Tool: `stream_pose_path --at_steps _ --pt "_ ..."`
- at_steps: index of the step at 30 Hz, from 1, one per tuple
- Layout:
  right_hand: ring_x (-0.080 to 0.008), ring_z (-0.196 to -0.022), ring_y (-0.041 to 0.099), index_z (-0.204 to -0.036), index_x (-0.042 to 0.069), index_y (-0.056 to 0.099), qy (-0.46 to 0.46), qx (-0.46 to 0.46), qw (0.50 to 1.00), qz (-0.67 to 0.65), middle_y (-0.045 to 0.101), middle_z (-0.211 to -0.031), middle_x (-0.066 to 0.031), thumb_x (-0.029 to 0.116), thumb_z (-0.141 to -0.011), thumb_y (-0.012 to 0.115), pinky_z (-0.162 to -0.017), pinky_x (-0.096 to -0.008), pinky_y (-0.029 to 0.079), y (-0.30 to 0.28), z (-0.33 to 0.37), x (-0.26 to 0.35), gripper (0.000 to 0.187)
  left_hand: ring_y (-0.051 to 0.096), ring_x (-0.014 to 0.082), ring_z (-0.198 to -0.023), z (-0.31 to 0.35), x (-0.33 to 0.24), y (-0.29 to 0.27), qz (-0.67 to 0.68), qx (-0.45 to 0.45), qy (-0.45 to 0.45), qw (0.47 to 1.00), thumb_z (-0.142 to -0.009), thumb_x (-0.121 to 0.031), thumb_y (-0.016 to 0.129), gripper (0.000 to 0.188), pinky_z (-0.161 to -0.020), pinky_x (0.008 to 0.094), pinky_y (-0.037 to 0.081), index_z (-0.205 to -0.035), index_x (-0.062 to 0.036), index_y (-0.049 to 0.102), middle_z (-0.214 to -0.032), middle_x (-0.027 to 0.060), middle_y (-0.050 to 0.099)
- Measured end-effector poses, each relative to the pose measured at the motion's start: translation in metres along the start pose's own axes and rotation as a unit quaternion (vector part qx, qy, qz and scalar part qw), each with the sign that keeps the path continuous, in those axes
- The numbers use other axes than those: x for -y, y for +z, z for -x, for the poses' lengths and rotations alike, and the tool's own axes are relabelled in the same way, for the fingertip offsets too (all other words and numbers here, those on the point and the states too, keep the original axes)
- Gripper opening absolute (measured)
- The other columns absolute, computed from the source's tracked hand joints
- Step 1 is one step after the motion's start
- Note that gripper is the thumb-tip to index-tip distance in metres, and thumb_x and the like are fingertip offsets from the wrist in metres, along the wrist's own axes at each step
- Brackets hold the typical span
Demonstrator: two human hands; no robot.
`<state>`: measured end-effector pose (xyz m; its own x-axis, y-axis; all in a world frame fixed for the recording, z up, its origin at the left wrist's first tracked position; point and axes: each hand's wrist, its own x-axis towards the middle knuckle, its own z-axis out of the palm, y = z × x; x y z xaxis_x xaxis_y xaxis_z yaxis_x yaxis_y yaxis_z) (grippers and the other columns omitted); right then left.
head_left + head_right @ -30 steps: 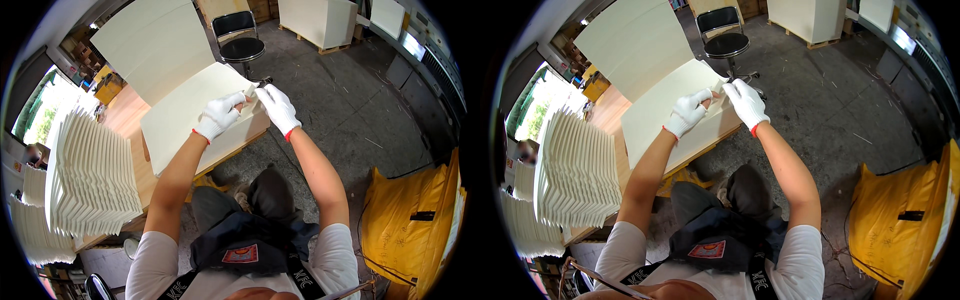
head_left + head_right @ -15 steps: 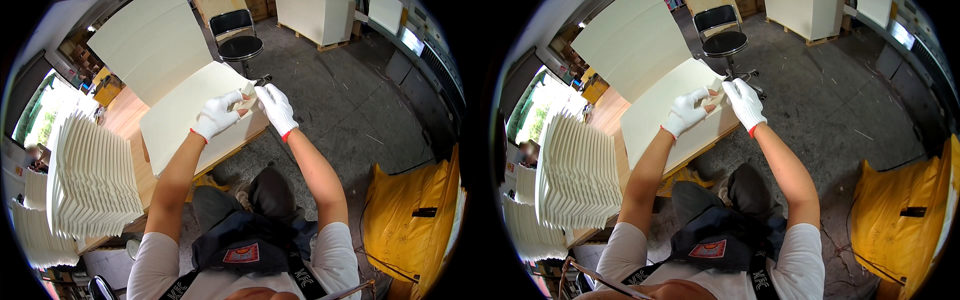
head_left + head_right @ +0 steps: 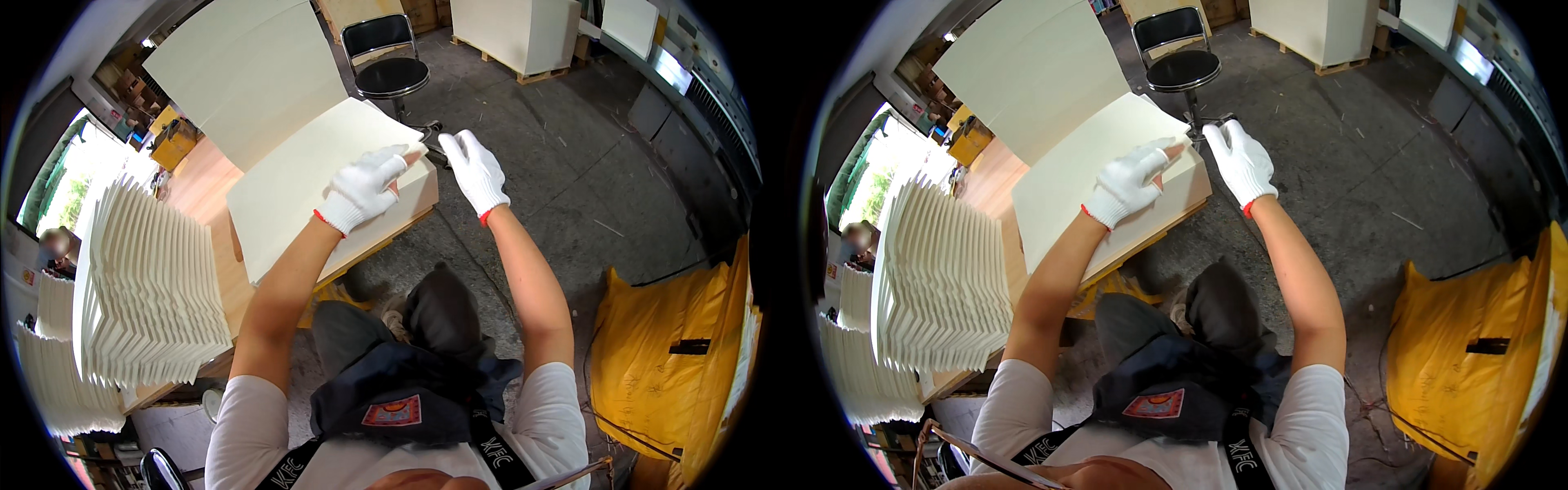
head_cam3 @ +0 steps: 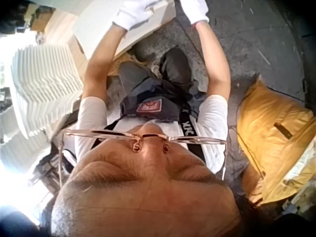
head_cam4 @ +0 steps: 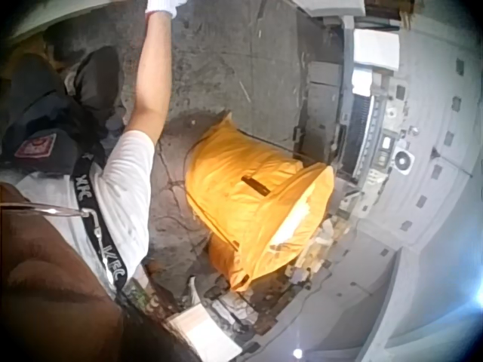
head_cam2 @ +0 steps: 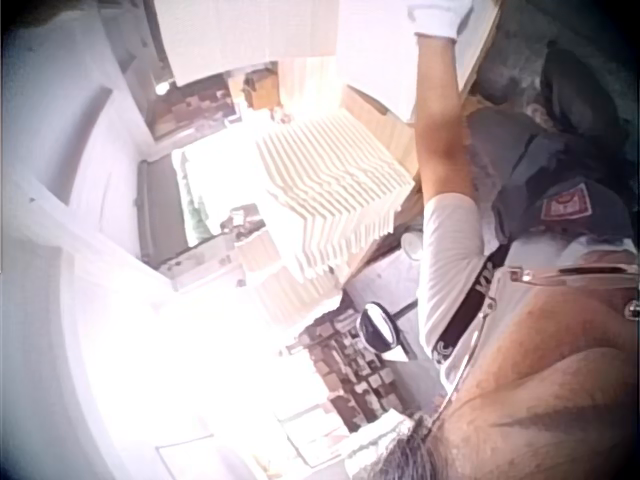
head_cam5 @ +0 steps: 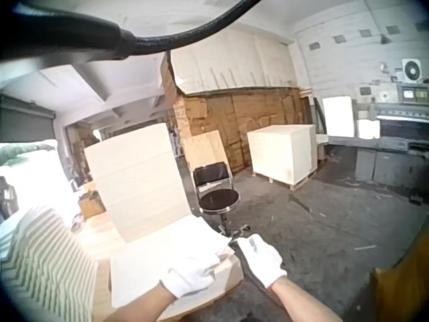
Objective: The person sits at a wooden table and sands the edges of white rectangular panels using a small sanding block. They handle the panels one at a time, rubbing the block along the edges, then stack the finished panels on the table.
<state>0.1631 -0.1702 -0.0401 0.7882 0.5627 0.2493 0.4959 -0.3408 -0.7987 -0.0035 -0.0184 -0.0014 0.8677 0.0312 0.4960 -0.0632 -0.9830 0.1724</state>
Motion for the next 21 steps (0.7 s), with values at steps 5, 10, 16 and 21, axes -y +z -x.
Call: stream_pose_path --at_steps 5,10,16,21 --pt "-0.0371 -0.081 0.069 -0.096 0.009 0.065 -0.129 0.075 0.970 0.194 0.069 -0.084 -0.0179 0.061 -0.095 0.049 -0.073 -0.0479 0.052 0.012 0.001 -0.004 0.054 0.067 0.0300 -0.105 0.005 0.013 0.010 -0.027 -0.004 -0.014 1.000 -0.081 -0.014 0.065 0.035 -0.088 0.0377 0.056 -0.115 -0.0164 0.069 -0.127 0.0079 0.067" --pt "-0.0342 -0.077 0.069 -0.092 0.010 0.066 -0.210 0.043 0.948 0.236 0.069 -0.081 -0.0154 0.057 -0.093 0.056 -0.068 -0.0466 0.054 0.015 -0.002 -0.010 0.049 0.068 0.0289 -0.100 -0.007 0.018 0.013 -0.057 0.043 -0.026 0.997 -0.081 -0.020 0.065 0.025 -0.082 0.0395 0.056 -0.105 -0.0124 0.070 -0.118 0.0062 0.070" --pt "-0.0328 -0.079 0.069 -0.092 0.011 0.067 -0.292 0.023 0.913 0.283 0.070 -0.082 -0.0131 0.056 -0.093 0.056 -0.070 -0.0453 0.055 0.007 -0.010 0.010 0.047 0.068 0.0332 -0.097 -0.017 0.041 0.028 -0.055 0.021 -0.055 0.997 -0.083 -0.024 0.067 0.031 -0.082 0.0407 0.056 -0.112 -0.0152 0.072 -0.117 0.0077 0.069" --pt "-0.0359 -0.084 0.068 -0.098 0.009 0.065 -0.203 0.068 0.965 0.149 0.070 -0.089 -0.0154 0.056 -0.098 0.047 -0.076 -0.0458 0.053 0.010 -0.012 0.021 0.050 0.066 0.0331 -0.106 -0.010 0.035 0.022 -0.005 0.042 -0.087 0.995 -0.085 -0.020 0.066 0.032 -0.089 0.0395 0.054 -0.117 -0.0144 0.070 -0.125 0.0097 0.067"
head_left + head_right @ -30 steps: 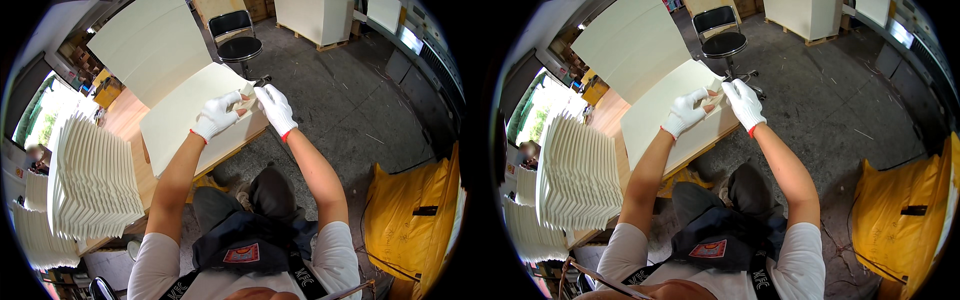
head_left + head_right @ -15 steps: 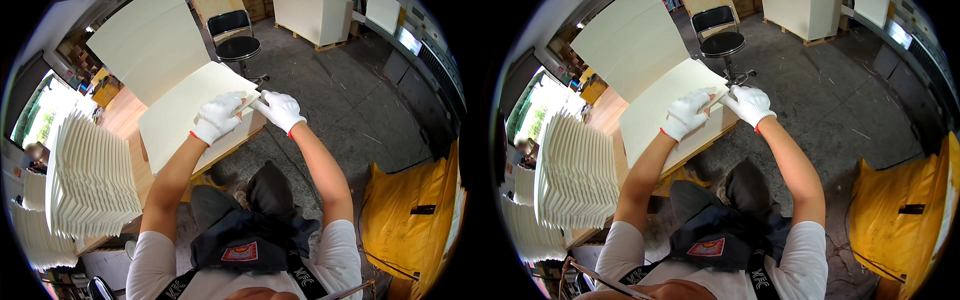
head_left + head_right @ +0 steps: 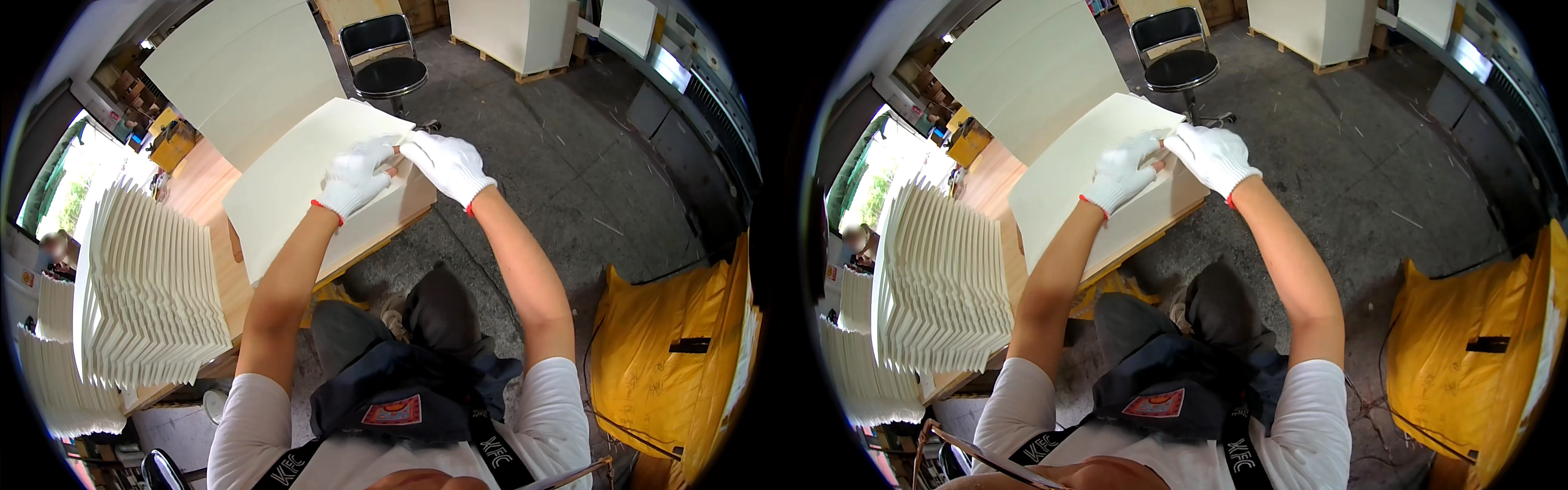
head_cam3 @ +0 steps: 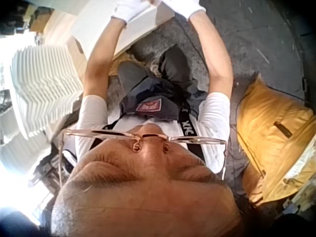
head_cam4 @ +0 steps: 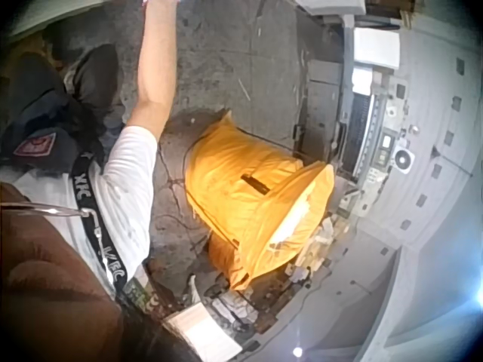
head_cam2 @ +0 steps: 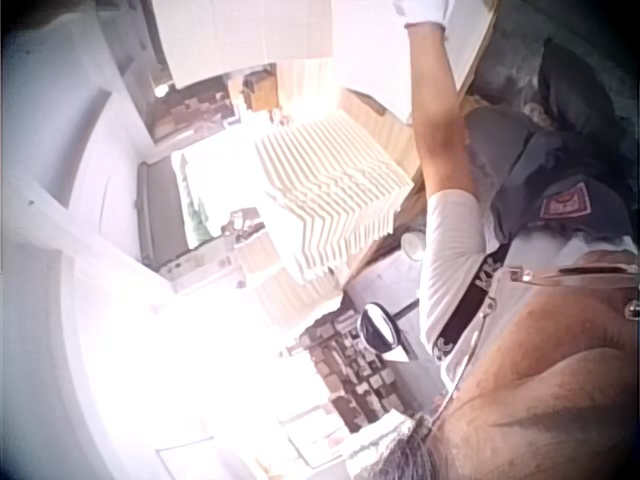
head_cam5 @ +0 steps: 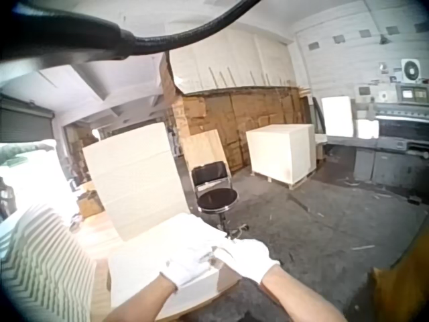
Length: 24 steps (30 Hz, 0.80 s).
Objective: The person sits at a wooden table and sands the edges of white rectangular panels using a small sanding block. They handle the panels one at a time, rubbing the block along the edges, then stack the finished panels on the table.
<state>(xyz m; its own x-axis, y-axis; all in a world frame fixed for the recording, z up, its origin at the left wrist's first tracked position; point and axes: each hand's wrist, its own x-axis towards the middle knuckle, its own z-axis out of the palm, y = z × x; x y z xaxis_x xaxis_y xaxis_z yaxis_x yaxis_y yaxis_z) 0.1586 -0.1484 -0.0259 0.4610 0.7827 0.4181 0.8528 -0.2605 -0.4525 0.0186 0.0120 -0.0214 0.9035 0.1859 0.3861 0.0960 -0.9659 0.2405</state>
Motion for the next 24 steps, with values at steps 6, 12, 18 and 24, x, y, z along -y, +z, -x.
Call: stream_pose_path --at_steps 6,12,18,24 --pt "-0.0410 -0.093 0.064 -0.102 0.008 0.062 0.146 -0.038 0.964 -0.218 0.068 -0.095 -0.0205 0.053 -0.102 0.040 -0.081 -0.0494 0.047 0.019 0.007 0.008 0.051 0.065 0.0296 -0.114 0.008 0.006 -0.006 0.151 0.046 -0.026 0.987 -0.089 -0.016 0.065 0.036 -0.097 0.0366 0.051 -0.126 -0.0145 0.067 -0.130 0.0097 0.067" --pt "-0.0412 -0.093 0.064 -0.102 0.008 0.062 0.160 -0.035 0.962 -0.219 0.067 -0.092 -0.0197 0.054 -0.102 0.037 -0.081 -0.0498 0.046 0.026 0.008 0.005 0.052 0.067 0.0285 -0.111 0.010 -0.007 -0.014 0.129 0.057 -0.061 0.988 -0.088 -0.020 0.070 0.038 -0.097 0.0350 0.050 -0.126 -0.0139 0.068 -0.126 0.0107 0.068" --pt "-0.0414 -0.092 0.064 -0.103 0.008 0.062 0.158 -0.038 0.961 -0.222 0.067 -0.090 -0.0204 0.056 -0.102 0.037 -0.080 -0.0503 0.046 0.026 0.010 0.004 0.054 0.067 0.0290 -0.110 0.007 -0.010 -0.018 0.132 0.085 -0.100 0.982 -0.088 -0.021 0.070 0.040 -0.096 0.0347 0.050 -0.127 -0.0142 0.066 -0.123 0.0125 0.069" --pt "-0.0419 -0.092 0.065 -0.102 0.008 0.061 0.169 -0.040 0.965 -0.196 0.068 -0.093 -0.0229 0.057 -0.102 0.037 -0.079 -0.0515 0.046 0.024 0.010 0.007 0.054 0.069 0.0282 -0.104 0.009 -0.016 -0.017 0.182 0.034 -0.122 0.975 -0.091 -0.023 0.066 0.036 -0.092 0.0345 0.051 -0.127 -0.0155 0.067 -0.115 0.0139 0.070"
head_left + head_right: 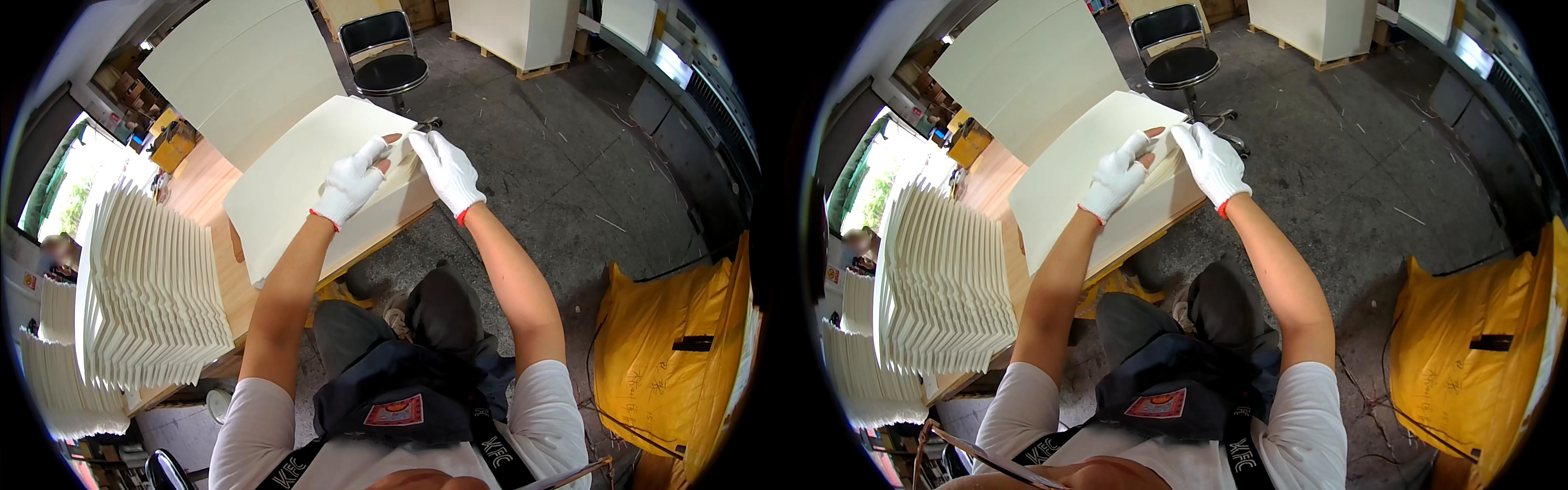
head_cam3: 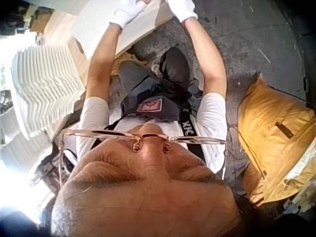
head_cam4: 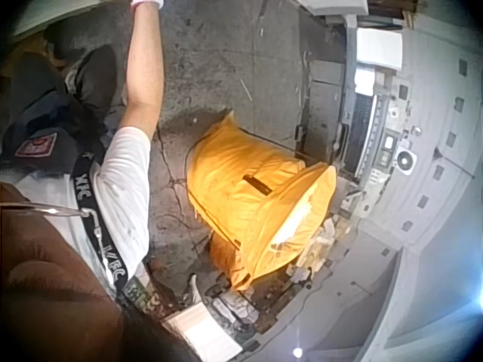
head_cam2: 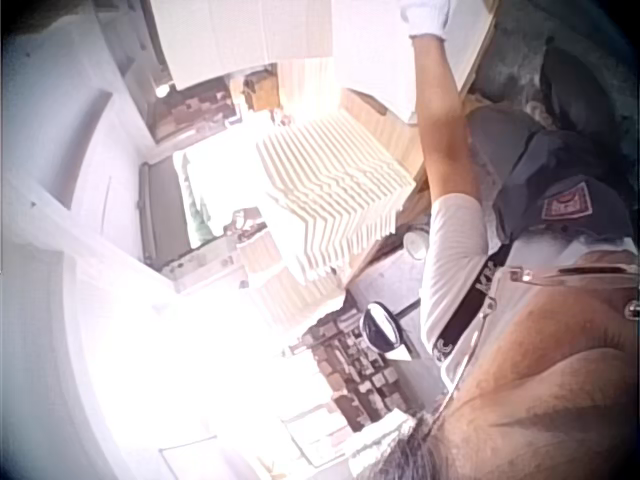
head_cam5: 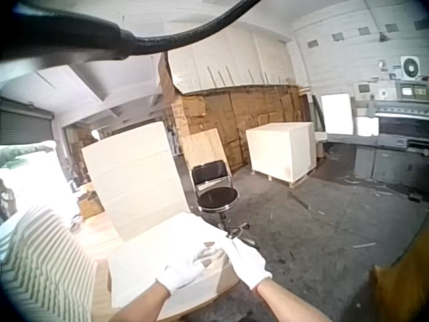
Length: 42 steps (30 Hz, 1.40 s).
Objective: The person sits at a wooden table and sands the edges of white rectangular panels using a small sanding block. They handle the panels one at a time, rubbing the block along the edges, then stack the finished panels on the table.
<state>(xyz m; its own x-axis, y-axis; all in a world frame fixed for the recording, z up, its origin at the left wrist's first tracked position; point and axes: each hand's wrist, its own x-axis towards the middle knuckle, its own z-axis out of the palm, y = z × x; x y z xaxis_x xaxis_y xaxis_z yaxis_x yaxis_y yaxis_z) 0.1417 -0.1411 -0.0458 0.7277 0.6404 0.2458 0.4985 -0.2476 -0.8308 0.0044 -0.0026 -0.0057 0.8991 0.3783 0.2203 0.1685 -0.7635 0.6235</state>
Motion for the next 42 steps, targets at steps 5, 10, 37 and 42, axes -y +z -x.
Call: stream_pose_path --at_steps 5,10,37,42 --pt "-0.0434 -0.091 0.065 -0.103 0.009 0.061 -0.022 -0.018 0.999 0.020 0.067 -0.095 -0.0243 0.056 -0.102 0.038 -0.077 -0.0523 0.047 0.005 -0.001 -0.004 0.053 0.070 0.0290 -0.099 -0.001 0.005 0.000 -0.062 0.025 0.029 0.997 -0.089 -0.026 0.069 0.035 -0.089 0.0349 0.052 -0.122 -0.0157 0.068 -0.110 0.0138 0.071" --pt "-0.0433 -0.090 0.064 -0.103 0.009 0.061 -0.028 -0.023 0.999 -0.009 0.067 -0.092 -0.0237 0.055 -0.102 0.039 -0.077 -0.0521 0.047 0.006 0.000 -0.006 0.051 0.069 0.0290 -0.098 0.002 -0.003 0.002 -0.100 0.010 0.031 0.994 -0.087 -0.027 0.073 0.035 -0.089 0.0368 0.052 -0.120 -0.0170 0.070 -0.109 0.0129 0.071" --pt "-0.0354 -0.076 0.067 -0.097 0.011 0.062 -0.214 -0.028 0.962 0.170 0.069 -0.084 -0.0128 0.045 -0.099 0.051 -0.068 -0.0463 0.053 -0.011 -0.009 -0.011 0.036 0.069 0.0261 -0.087 0.003 0.003 0.005 -0.080 -0.018 0.115 0.990 -0.091 -0.012 0.059 0.027 -0.080 0.0348 0.054 -0.116 -0.0153 0.069 -0.104 0.0111 0.070" --pt "-0.0293 -0.075 0.063 -0.096 0.007 0.065 0.011 0.037 0.992 -0.117 0.064 -0.076 -0.0126 0.053 -0.098 0.048 -0.072 -0.0407 0.045 -0.003 -0.005 -0.009 0.050 0.069 0.0283 -0.090 0.003 0.005 0.005 -0.076 -0.007 0.100 0.992 -0.090 -0.015 0.062 0.030 -0.083 0.0367 0.053 -0.119 -0.0173 0.069 -0.108 0.0121 0.070"
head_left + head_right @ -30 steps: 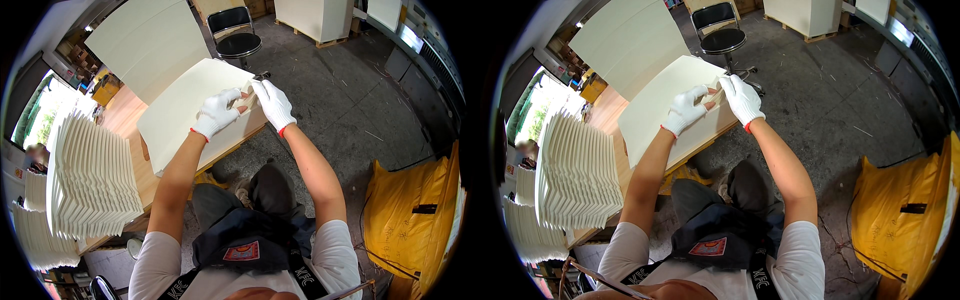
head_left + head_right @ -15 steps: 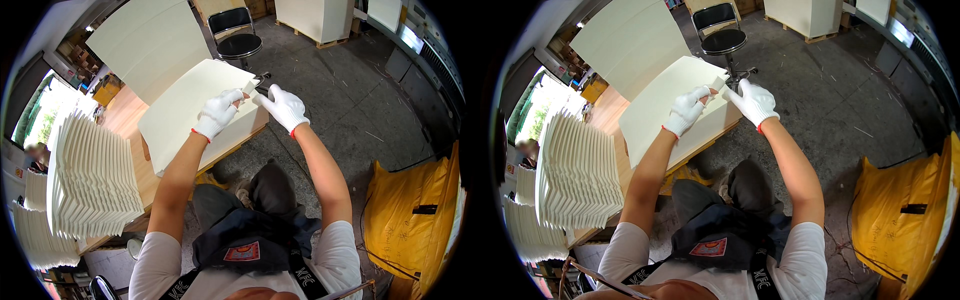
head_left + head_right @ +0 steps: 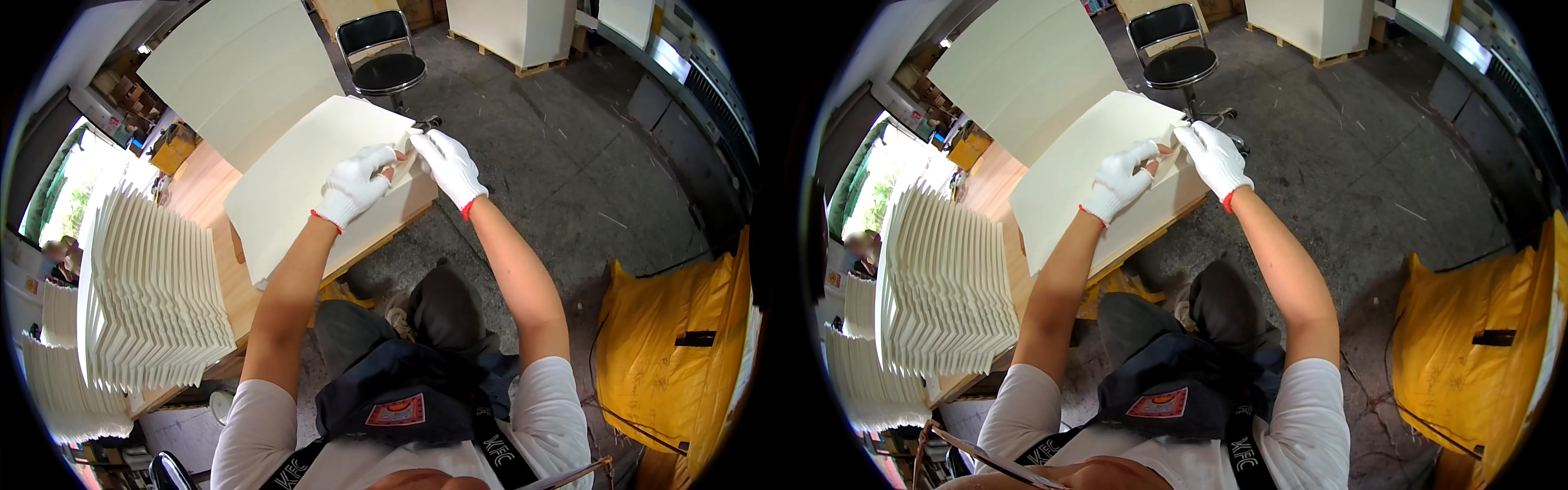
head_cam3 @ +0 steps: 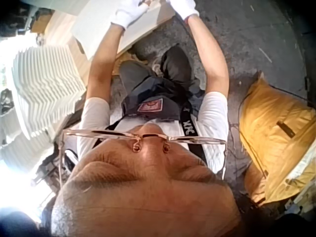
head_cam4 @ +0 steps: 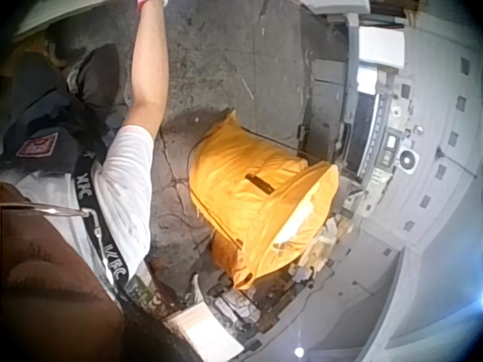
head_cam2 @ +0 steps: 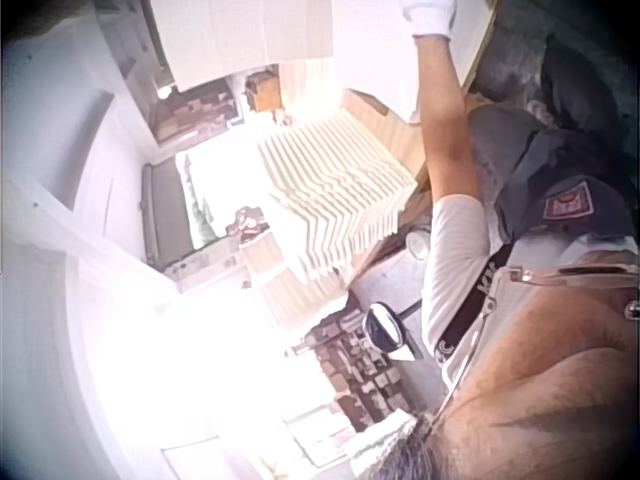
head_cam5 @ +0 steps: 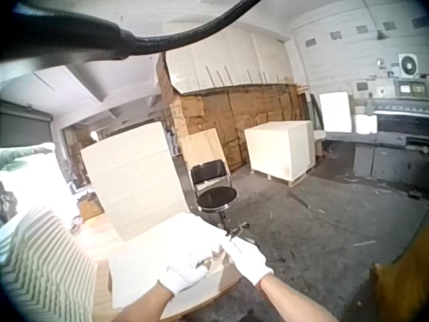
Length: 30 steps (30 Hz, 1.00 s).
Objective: The person sits at a wooden table and sands the edges of white rectangular panels using a small sanding block. They handle the panels one at a time, rubbing the block along the edges, then stack the finished panels on the table.
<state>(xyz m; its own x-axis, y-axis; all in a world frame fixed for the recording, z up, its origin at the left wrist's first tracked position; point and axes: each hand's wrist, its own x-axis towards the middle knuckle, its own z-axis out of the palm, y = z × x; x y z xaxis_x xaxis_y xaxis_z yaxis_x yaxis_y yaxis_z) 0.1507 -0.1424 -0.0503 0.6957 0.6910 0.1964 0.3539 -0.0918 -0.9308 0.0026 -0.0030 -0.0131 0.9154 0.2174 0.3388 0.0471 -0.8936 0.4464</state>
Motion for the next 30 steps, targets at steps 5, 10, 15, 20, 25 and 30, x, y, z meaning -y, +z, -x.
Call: stream_pose_path --at_steps 5,10,15,20,25,30 --pt "-0.0300 -0.075 0.063 -0.093 0.006 0.063 -0.013 -0.028 0.999 0.018 0.063 -0.076 -0.0125 0.054 -0.099 0.048 -0.072 -0.0419 0.045 0.003 0.003 -0.002 0.051 0.068 0.0305 -0.096 0.000 -0.004 -0.003 -0.018 0.019 -0.021 0.999 -0.089 -0.024 0.069 0.031 -0.086 0.0379 0.052 -0.120 -0.0192 0.068 -0.110 0.0126 0.070" --pt "-0.0300 -0.075 0.063 -0.088 0.006 0.061 -0.008 -0.028 0.999 0.024 0.063 -0.075 -0.0124 0.055 -0.098 0.048 -0.072 -0.0424 0.045 0.002 0.003 -0.003 0.052 0.068 0.0306 -0.098 -0.001 -0.008 -0.005 -0.028 0.028 -0.032 0.999 -0.089 -0.026 0.070 0.032 -0.087 0.0382 0.052 -0.120 -0.0203 0.068 -0.110 0.0131 0.070" --pt "-0.0306 -0.075 0.062 -0.087 0.006 0.060 -0.006 -0.024 0.999 0.021 0.062 -0.075 -0.0123 0.056 -0.098 0.048 -0.072 -0.0428 0.045 0.002 0.004 -0.001 0.053 0.068 0.0301 -0.096 0.000 -0.009 -0.005 -0.021 0.022 -0.033 0.999 -0.090 -0.027 0.069 0.031 -0.085 0.0376 0.052 -0.120 -0.0202 0.068 -0.108 0.0136 0.070" --pt "-0.0315 -0.076 0.063 -0.087 0.006 0.060 -0.006 -0.032 0.999 0.025 0.062 -0.075 -0.0124 0.056 -0.098 0.048 -0.073 -0.0432 0.045 0.002 0.004 -0.003 0.053 0.068 0.0294 -0.103 -0.002 -0.016 -0.009 -0.026 0.040 -0.060 0.997 -0.089 -0.027 0.068 0.030 -0.091 0.0368 0.053 -0.119 -0.0226 0.069 -0.118 0.0084 0.068" --pt "-0.0339 -0.081 0.065 -0.090 0.006 0.063 -0.007 -0.016 0.998 0.057 0.065 -0.079 -0.0142 0.061 -0.098 0.045 -0.075 -0.0430 0.047 -0.002 0.004 -0.001 0.058 0.068 0.0293 -0.090 0.000 -0.002 -0.003 -0.014 -0.002 0.010 1.000 -0.092 -0.023 0.064 0.031 -0.081 0.0369 0.053 -0.122 -0.0210 0.068 -0.104 0.0137 0.070" --pt "-0.0371 -0.085 0.069 -0.095 0.009 0.067 -0.030 0.038 0.943 0.330 0.071 -0.089 -0.0174 0.064 -0.097 0.040 -0.075 -0.0468 0.051 -0.026 0.010 0.010 0.061 0.067 0.0232 -0.081 0.001 -0.009 -0.002 -0.012 -0.012 -0.021 1.000 -0.096 -0.013 0.054 0.030 -0.076 0.0337 0.053 -0.123 -0.0183 0.067 -0.103 0.0122 0.070"
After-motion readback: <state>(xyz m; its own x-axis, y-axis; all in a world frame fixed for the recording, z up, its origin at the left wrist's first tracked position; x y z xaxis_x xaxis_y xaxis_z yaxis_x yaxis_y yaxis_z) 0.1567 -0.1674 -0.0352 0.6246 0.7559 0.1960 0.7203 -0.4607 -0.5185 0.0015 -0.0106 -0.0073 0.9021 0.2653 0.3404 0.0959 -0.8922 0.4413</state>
